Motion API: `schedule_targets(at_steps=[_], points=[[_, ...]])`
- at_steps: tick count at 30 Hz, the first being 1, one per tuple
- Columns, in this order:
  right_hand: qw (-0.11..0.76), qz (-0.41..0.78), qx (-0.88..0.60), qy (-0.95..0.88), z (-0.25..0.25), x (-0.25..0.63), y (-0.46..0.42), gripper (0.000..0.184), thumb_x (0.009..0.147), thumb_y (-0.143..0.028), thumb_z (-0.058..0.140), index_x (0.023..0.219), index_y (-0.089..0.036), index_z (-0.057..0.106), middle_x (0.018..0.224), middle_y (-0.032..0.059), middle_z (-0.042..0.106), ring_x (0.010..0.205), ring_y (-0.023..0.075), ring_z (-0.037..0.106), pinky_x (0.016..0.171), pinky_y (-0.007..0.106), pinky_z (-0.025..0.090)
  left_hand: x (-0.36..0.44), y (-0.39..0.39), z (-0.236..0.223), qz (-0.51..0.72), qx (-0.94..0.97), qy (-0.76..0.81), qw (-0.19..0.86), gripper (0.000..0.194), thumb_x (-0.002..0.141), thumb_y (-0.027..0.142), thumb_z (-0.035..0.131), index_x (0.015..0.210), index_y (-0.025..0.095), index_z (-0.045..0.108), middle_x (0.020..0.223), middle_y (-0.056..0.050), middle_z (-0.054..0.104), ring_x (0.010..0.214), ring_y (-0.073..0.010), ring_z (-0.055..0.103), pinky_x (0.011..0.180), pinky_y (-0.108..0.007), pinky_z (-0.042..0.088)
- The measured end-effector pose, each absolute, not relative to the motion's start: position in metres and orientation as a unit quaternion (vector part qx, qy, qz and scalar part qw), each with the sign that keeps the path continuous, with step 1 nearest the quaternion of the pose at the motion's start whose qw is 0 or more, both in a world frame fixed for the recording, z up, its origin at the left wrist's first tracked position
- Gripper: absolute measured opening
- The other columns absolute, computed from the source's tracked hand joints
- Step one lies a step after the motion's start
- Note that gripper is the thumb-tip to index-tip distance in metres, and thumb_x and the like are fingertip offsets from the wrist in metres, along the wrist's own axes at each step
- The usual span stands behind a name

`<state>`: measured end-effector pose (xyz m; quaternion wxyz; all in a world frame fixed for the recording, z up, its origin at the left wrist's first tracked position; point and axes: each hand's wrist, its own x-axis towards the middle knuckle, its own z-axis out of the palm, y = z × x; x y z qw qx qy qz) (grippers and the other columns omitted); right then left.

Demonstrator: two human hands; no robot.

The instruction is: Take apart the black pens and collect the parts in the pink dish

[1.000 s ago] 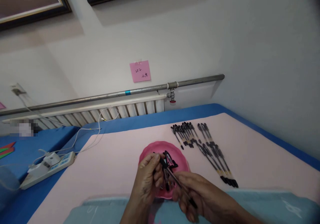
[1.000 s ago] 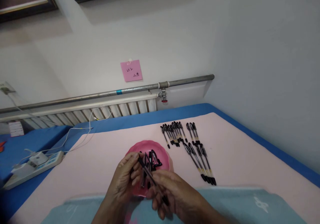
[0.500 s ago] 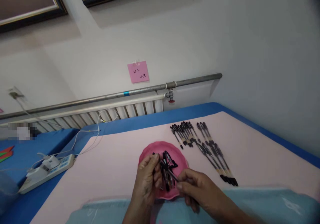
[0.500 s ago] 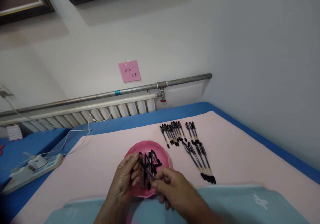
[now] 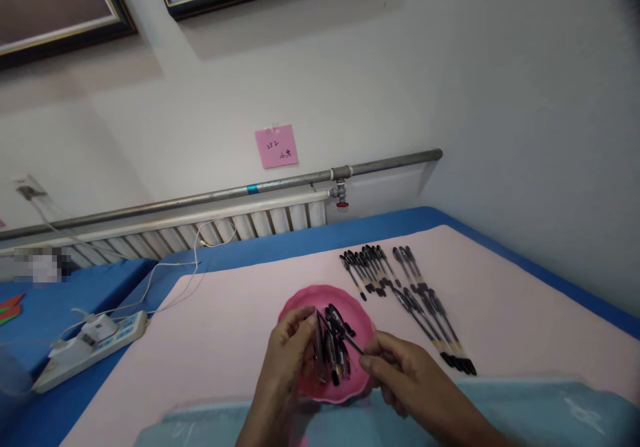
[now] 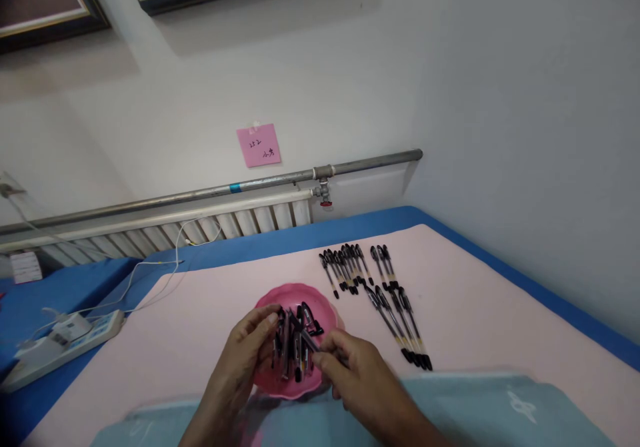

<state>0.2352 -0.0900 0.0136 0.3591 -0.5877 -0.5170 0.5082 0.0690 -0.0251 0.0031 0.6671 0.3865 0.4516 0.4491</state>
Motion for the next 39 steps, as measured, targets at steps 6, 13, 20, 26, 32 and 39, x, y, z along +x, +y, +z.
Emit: schedule_targets(at_steps=[6, 13, 20, 26, 32, 39], points=[[0.343, 0.485, -0.585, -0.552, 0.008, 0.227, -0.092, 0.017, 0.082, -0.032, 0.044, 0.069, -0.021, 0.044, 0.049, -0.0073, 0.047, 0.040, 0.0072, 0.044, 0.043, 0.019, 0.035, 0.081, -0.036, 0.006, 0.356, 0.352, 0.384, 0.776, 0.039, 0.062, 0.043, 0.074, 0.081, 0.014, 0.056, 0.045, 0.011, 0.037, 0.030, 0.0011, 0.020, 0.030, -0.014, 0.010], [0.308, 0.450, -0.592, -0.594, 0.008, 0.230, -0.095, 0.021, 0.086, -0.032, 0.041, 0.070, -0.020, 0.046, 0.058, -0.0048, 0.055, 0.045, 0.0070, 0.049, 0.047, 0.018, 0.035, 0.081, -0.033, 0.005, 0.383, 0.346, 0.398, 0.758, 0.043, 0.058, 0.045, 0.076, 0.075, 0.014, 0.051, 0.044, 0.011, 0.037, 0.030, 0.0016, 0.020, 0.029, -0.013, 0.010], [0.287, 0.418, -0.593, -0.625, 0.019, 0.237, -0.096, 0.018, 0.083, -0.025, 0.043, 0.066, -0.020, 0.046, 0.055, -0.0051, 0.052, 0.048, 0.0083, 0.047, 0.049, 0.019, 0.034, 0.064, -0.021, 0.011, 0.491, 0.317, 0.423, 0.692, 0.045, 0.055, 0.045, 0.077, 0.065, 0.018, 0.042, 0.046, 0.012, 0.037, 0.031, 0.0018, 0.019, 0.030, -0.012, 0.011], [0.258, 0.409, -0.614, -0.623, 0.024, 0.247, -0.093, 0.019, 0.083, -0.023, 0.041, 0.065, -0.020, 0.048, 0.054, -0.0043, 0.054, 0.046, 0.0088, 0.048, 0.049, 0.020, 0.034, 0.053, -0.013, 0.007, 0.482, 0.372, 0.516, 0.603, 0.049, 0.049, 0.048, 0.076, 0.055, 0.019, 0.037, 0.040, 0.012, 0.033, 0.031, -0.0002, 0.022, 0.030, -0.014, 0.016], [0.283, 0.427, -0.625, -0.589, 0.028, 0.257, -0.093, 0.021, 0.082, -0.022, 0.041, 0.061, -0.021, 0.045, 0.051, -0.0045, 0.053, 0.041, 0.0079, 0.044, 0.043, 0.020, 0.032, 0.049, -0.009, 0.001, 0.506, 0.372, 0.508, 0.590, 0.041, 0.056, 0.045, 0.072, 0.058, 0.019, 0.041, 0.039, 0.013, 0.032, 0.033, -0.0027, 0.026, 0.033, -0.016, 0.019], [0.327, 0.457, -0.610, -0.558, 0.021, 0.251, -0.091, 0.022, 0.083, -0.025, 0.041, 0.061, -0.021, 0.042, 0.051, -0.0051, 0.050, 0.039, 0.0061, 0.041, 0.040, 0.018, 0.031, 0.061, -0.019, 0.003, 0.427, 0.440, 0.463, 0.641, 0.052, 0.058, 0.043, 0.074, 0.097, 0.014, 0.056, 0.048, 0.009, 0.045, 0.035, -0.0040, 0.034, 0.035, -0.017, 0.024]])
